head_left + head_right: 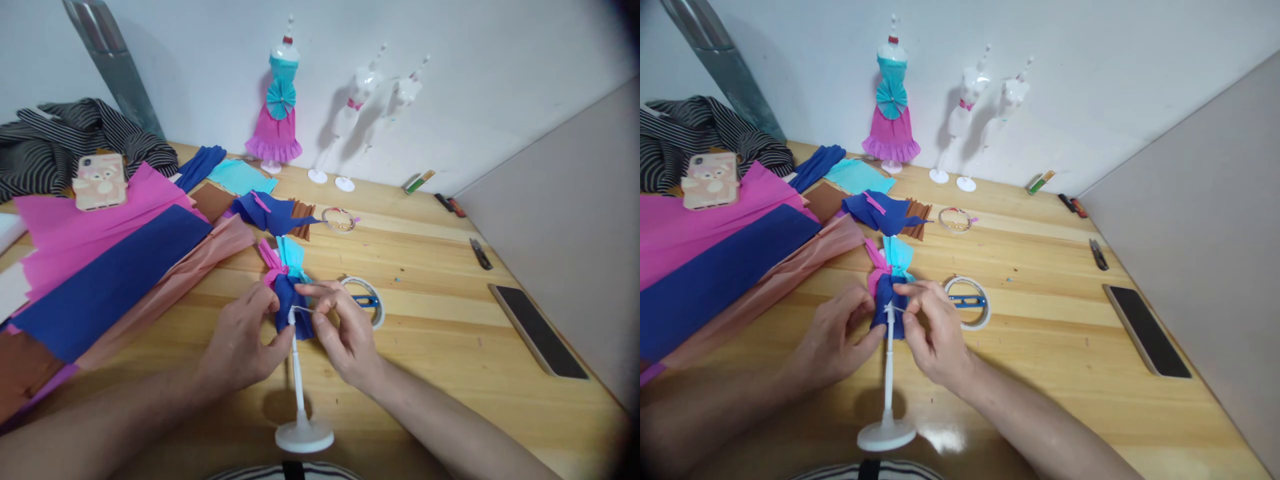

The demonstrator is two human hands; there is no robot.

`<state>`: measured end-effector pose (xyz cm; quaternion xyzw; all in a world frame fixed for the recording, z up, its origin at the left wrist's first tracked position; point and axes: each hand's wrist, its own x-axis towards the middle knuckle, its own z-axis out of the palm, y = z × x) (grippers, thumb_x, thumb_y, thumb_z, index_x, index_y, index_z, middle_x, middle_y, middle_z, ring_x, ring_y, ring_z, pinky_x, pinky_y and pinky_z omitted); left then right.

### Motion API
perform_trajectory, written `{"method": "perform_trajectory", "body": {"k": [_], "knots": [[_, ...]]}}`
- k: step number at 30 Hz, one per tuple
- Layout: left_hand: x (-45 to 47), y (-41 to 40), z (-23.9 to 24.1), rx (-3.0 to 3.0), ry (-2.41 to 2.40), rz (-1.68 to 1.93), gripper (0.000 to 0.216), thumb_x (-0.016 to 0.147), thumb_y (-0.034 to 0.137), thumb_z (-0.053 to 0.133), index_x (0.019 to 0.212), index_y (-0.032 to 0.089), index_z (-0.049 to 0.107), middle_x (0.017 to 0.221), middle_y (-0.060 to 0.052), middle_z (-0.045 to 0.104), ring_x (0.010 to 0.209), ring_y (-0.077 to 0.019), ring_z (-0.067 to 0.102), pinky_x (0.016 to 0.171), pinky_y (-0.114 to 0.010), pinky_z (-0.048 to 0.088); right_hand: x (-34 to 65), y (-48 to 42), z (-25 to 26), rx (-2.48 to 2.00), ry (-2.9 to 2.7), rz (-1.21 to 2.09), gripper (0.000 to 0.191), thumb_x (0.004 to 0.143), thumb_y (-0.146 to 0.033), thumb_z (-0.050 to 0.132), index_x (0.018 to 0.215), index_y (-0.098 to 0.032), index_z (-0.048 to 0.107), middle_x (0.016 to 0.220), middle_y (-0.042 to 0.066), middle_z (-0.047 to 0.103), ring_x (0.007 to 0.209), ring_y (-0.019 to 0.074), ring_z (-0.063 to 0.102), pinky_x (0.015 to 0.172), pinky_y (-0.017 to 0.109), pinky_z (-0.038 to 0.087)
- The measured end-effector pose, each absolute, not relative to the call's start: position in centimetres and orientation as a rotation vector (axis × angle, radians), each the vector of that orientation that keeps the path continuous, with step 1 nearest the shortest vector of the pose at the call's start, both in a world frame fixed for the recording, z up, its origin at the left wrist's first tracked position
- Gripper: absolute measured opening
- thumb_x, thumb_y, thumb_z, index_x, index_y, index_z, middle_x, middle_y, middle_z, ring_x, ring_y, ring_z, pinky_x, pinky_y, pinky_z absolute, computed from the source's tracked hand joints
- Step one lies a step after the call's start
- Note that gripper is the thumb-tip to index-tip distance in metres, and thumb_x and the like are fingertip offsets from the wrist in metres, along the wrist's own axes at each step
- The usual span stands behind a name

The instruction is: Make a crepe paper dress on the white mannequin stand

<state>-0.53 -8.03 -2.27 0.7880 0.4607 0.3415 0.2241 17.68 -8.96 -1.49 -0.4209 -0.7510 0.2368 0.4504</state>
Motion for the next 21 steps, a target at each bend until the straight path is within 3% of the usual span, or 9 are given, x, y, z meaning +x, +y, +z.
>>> {"method": "perform_trajectory", "body": {"k": [3,8,21], "knots": [[-0.12,-7.81,-2.48,2.245,1.370,0.852,0.020,0.074,0.024,0.060,0.079,0.021,0.042,0.072,0.001,0.050,0.062,-0.0146,0.049,0.056,-0.026,0.035,17.60,-8.75,-1.84,-1.093,-1.838,0.661,0.010,0.088,-0.015,0.045,0.081,-0.022,0.044,0.106,0.012,0.066,0.105,0.0235,0.058,0.086,0.040,0.044],[0.01,-7.20,-2.42,2.231,1.374,0.951,0.020,0.080,0.014,0.051,0.066,0.020,0.038,0.065,0.003,0.044,0.059,-0.0122,0.044,0.056,-0.025,0.033,17.41,-8.52,-2.11,-1.183,-1.787,0.714,0.013,0.091,-0.020,0.042,0.079,-0.023,0.042,0.094,0.009,0.065,0.110,0.0240,0.058,0.086,0.039,0.044],[-0.38,-7.11,-2.34,2.002,1.284,1.099,0.025,0.078,0.008,0.052,0.063,0.019,0.036,0.062,0.004,0.039,0.057,-0.0093,0.039,0.055,-0.023,0.029,17.30,-8.48,-2.19,-1.167,-1.824,0.669,0.013,0.089,-0.016,0.043,0.078,-0.023,0.041,0.094,0.010,0.065,0.108,0.0240,0.060,0.083,0.037,0.045]]}}
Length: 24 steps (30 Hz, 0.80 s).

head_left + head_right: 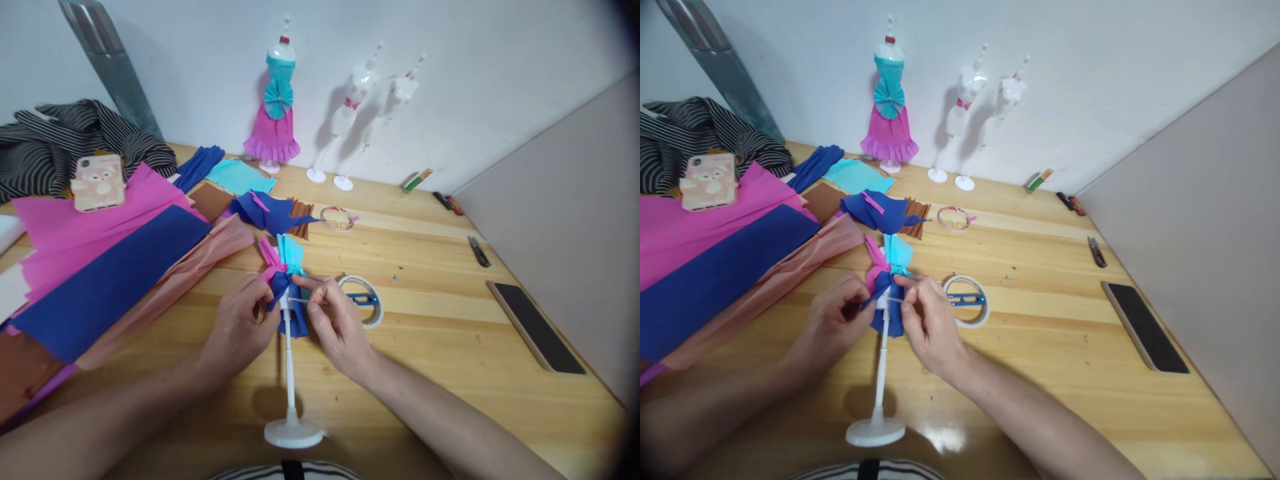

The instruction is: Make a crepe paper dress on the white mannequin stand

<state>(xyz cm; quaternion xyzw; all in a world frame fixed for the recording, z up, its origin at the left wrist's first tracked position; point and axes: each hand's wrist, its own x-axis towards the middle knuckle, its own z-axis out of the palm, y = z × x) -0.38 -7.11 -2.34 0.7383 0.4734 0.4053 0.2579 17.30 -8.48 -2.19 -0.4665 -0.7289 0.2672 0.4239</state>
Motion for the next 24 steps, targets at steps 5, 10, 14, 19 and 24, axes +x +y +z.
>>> {"method": "perform_trajectory", "body": {"k": [5,10,14,19,24], "knots": [[-0.23,-6.84,-2.54,2.056,1.357,1.025,0.016,0.077,0.015,0.057,0.070,0.019,0.043,0.066,0.003,0.044,0.059,-0.0108,0.042,0.055,-0.024,0.031,17.34,-8.68,-2.22,-1.129,-1.864,0.611,0.013,0.087,-0.013,0.044,0.079,-0.023,0.041,0.107,0.011,0.066,0.108,0.0238,0.057,0.086,0.040,0.043],[-0.09,-6.27,-2.67,2.087,1.332,1.067,0.015,0.081,0.017,0.054,0.067,0.017,0.048,0.067,0.001,0.047,0.062,-0.0119,0.046,0.058,-0.025,0.034,17.33,-8.66,-2.30,-1.124,-1.891,0.584,0.013,0.087,-0.013,0.045,0.079,-0.023,0.042,0.112,0.011,0.066,0.107,0.0239,0.056,0.086,0.041,0.043],[-0.13,-6.20,-2.56,2.023,1.311,1.120,0.021,0.082,0.015,0.053,0.063,0.017,0.047,0.064,0.002,0.045,0.062,-0.0114,0.045,0.059,-0.025,0.034,17.22,-8.62,-2.37,-1.133,-1.895,0.585,0.013,0.086,-0.012,0.046,0.079,-0.023,0.042,0.108,0.012,0.066,0.107,0.0241,0.056,0.085,0.041,0.044],[-0.15,-6.34,-2.54,1.908,1.292,1.146,0.020,0.081,0.015,0.054,0.062,0.017,0.048,0.063,0.003,0.044,0.059,-0.0103,0.043,0.057,-0.025,0.033,17.24,-8.62,-2.32,-1.123,-1.912,0.567,0.015,0.085,-0.011,0.046,0.078,-0.023,0.041,0.110,0.011,0.067,0.103,0.0234,0.056,0.084,0.041,0.045],[-0.09,-6.25,-2.71,1.835,1.288,1.157,0.020,0.080,0.015,0.054,0.061,0.017,0.047,0.062,0.003,0.044,0.059,-0.0100,0.042,0.057,-0.025,0.032,17.32,-8.67,-2.35,-1.128,-1.912,0.579,0.016,0.084,-0.011,0.047,0.077,-0.024,0.040,0.110,0.012,0.067,0.105,0.0246,0.055,0.086,0.042,0.044]]}}
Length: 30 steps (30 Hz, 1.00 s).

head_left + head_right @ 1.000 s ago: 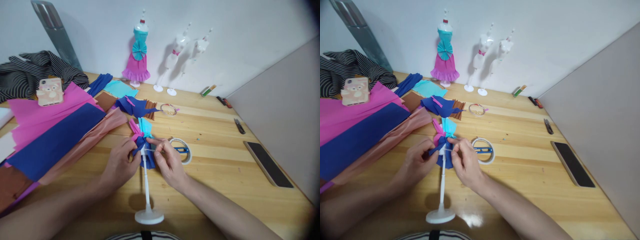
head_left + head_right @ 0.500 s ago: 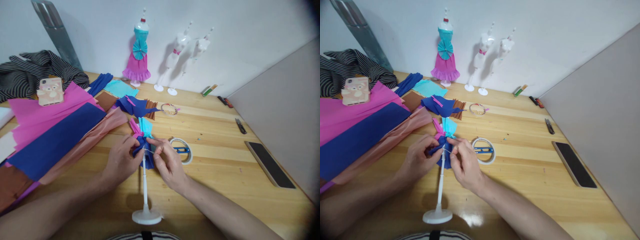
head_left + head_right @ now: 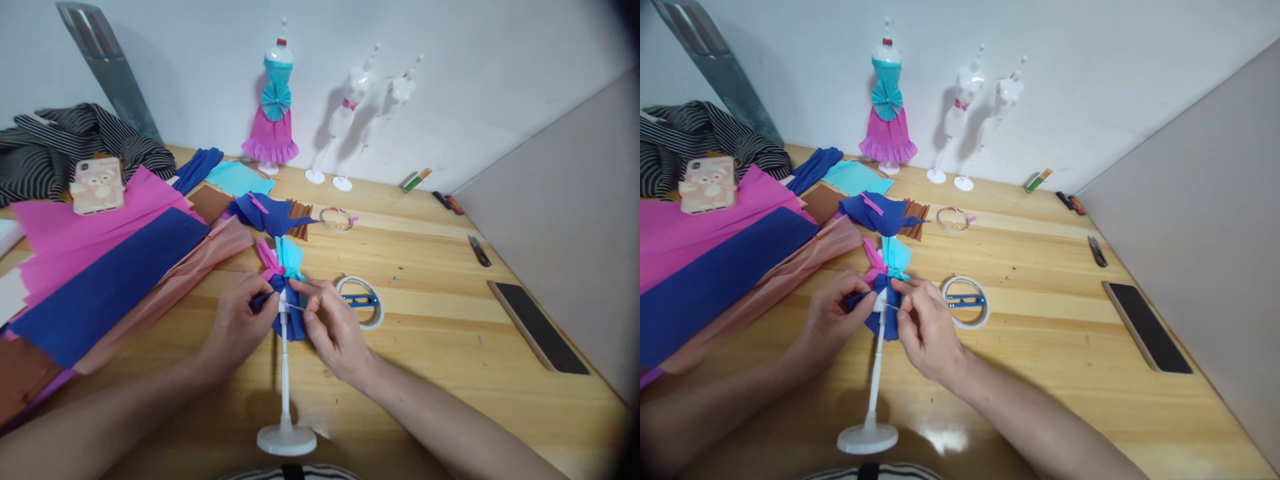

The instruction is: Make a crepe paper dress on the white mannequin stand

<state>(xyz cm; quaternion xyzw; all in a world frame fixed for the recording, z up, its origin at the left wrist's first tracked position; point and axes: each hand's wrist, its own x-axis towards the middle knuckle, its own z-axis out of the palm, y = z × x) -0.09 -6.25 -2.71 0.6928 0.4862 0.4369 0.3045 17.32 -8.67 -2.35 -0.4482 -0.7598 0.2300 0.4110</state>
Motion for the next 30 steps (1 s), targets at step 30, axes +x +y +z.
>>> {"method": "perform_trajectory", "body": {"k": [30], "knots": [[-0.4,-4.8,-1.2,1.801,1.308,0.875,0.007,0.069,0.011,0.056,0.065,0.016,0.059,0.063,0.001,0.057,0.061,-0.0120,0.052,0.055,-0.023,0.037,18.6,-6.0,-0.2,-0.658,-2.289,0.765,0.015,0.084,-0.010,0.040,0.079,-0.024,0.037,0.099,0.009,0.068,0.086,0.0172,0.066,0.068,0.029,0.050]]}}
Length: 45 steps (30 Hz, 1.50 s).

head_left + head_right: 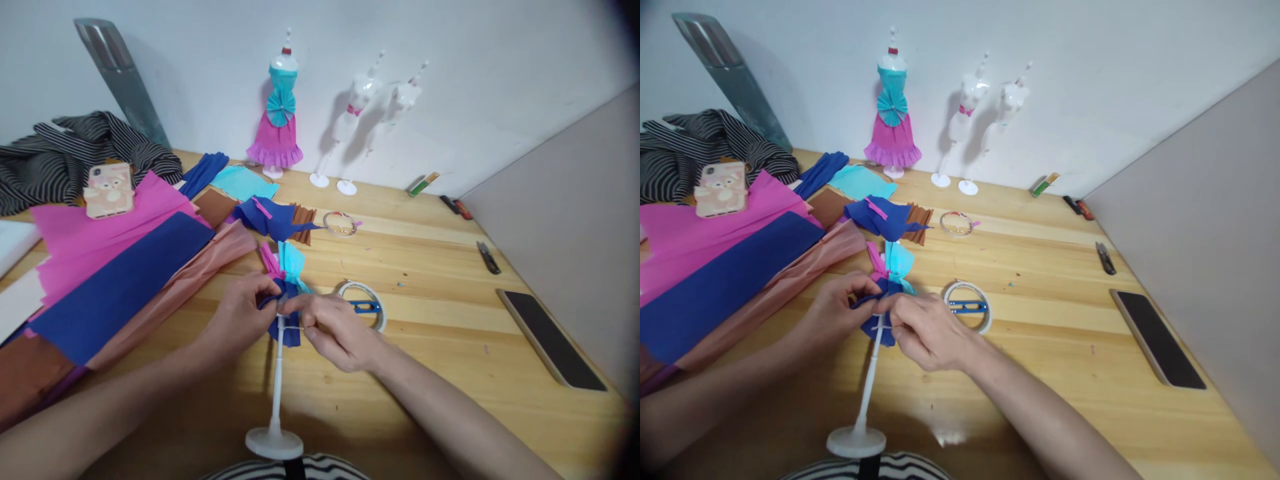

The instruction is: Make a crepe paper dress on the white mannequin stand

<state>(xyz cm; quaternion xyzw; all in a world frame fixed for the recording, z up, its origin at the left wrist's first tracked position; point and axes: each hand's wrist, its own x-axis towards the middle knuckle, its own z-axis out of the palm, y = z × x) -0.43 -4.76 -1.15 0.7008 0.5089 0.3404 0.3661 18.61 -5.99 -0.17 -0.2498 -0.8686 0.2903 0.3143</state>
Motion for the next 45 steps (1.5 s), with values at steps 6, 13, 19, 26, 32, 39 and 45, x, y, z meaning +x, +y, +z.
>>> {"method": "perform_trajectory", "body": {"k": [6,13,19,26,32,39,45], "knots": [[-0.3,-4.6,-1.1,1.710,1.301,0.865,0.008,0.069,0.013,0.053,0.064,0.016,0.058,0.060,0.001,0.056,0.056,-0.0110,0.051,0.051,-0.022,0.037,18.6,-5.0,-0.5,-0.617,-2.394,0.742,0.013,0.084,-0.013,0.037,0.080,-0.025,0.037,0.084,0.006,0.063,0.074,0.0163,0.061,0.063,0.027,0.047],[-0.2,-4.7,-1.7,1.619,1.280,0.900,0.007,0.070,0.014,0.053,0.066,0.016,0.058,0.061,0.002,0.056,0.056,-0.0102,0.051,0.051,-0.021,0.038,19.3,-4.9,-1.0,-0.679,-2.084,0.899,0.014,0.088,-0.019,0.042,0.075,-0.024,0.038,0.071,0.002,0.051,0.063,0.0155,0.050,0.056,0.028,0.043],[-0.4,-4.8,-1.5,1.638,1.316,0.864,0.007,0.071,0.013,0.053,0.066,0.016,0.057,0.062,0.002,0.055,0.057,-0.0102,0.050,0.052,-0.021,0.038,19.3,-5.4,-1.6,-0.788,-1.773,0.934,0.015,0.089,-0.023,0.044,0.075,-0.022,0.042,0.072,0.001,0.052,0.058,0.0137,0.049,0.053,0.028,0.041],[-0.3,-5.0,-1.2,1.847,1.340,0.893,0.013,0.071,0.011,0.055,0.062,0.017,0.050,0.062,0.003,0.049,0.057,-0.0096,0.046,0.053,-0.022,0.034,18.4,-5.8,-1.0,-1.133,-1.973,0.391,0.015,0.082,-0.011,0.048,0.071,-0.022,0.046,0.060,-0.003,0.044,0.049,0.0109,0.041,0.046,0.025,0.032],[-0.2,-5.3,-1.2,1.963,1.342,0.924,0.017,0.073,0.009,0.056,0.063,0.018,0.045,0.065,0.004,0.045,0.059,-0.0100,0.044,0.054,-0.023,0.033,18.6,-6.1,-1.7,-1.096,-2.120,0.057,0.018,0.080,-0.008,0.051,0.070,-0.022,0.045,0.061,0.000,0.047,0.052,0.0135,0.045,0.049,0.028,0.034],[-0.3,-6.1,-1.3,2.014,1.380,0.920,0.010,0.076,0.011,0.058,0.079,0.019,0.052,0.080,0.001,0.051,0.064,-0.0107,0.047,0.057,-0.023,0.037,18.0,-6.4,-1.7,-1.027,-2.186,0.017,0.017,0.080,-0.008,0.050,0.072,-0.022,0.048,0.059,0.000,0.047,0.051,0.0147,0.042,0.049,0.028,0.035],[-0.2,-6.0,-1.8,2.091,1.355,0.931,0.015,0.076,0.010,0.059,0.087,0.019,0.054,0.090,-0.002,0.055,0.074,-0.0139,0.054,0.063,-0.026,0.044,17.9,-6.6,-1.7,-0.994,-2.213,0.049,0.018,0.080,-0.007,0.049,0.069,-0.022,0.048,0.059,0.000,0.046,0.052,0.0145,0.041,0.049,0.028,0.034]]}}
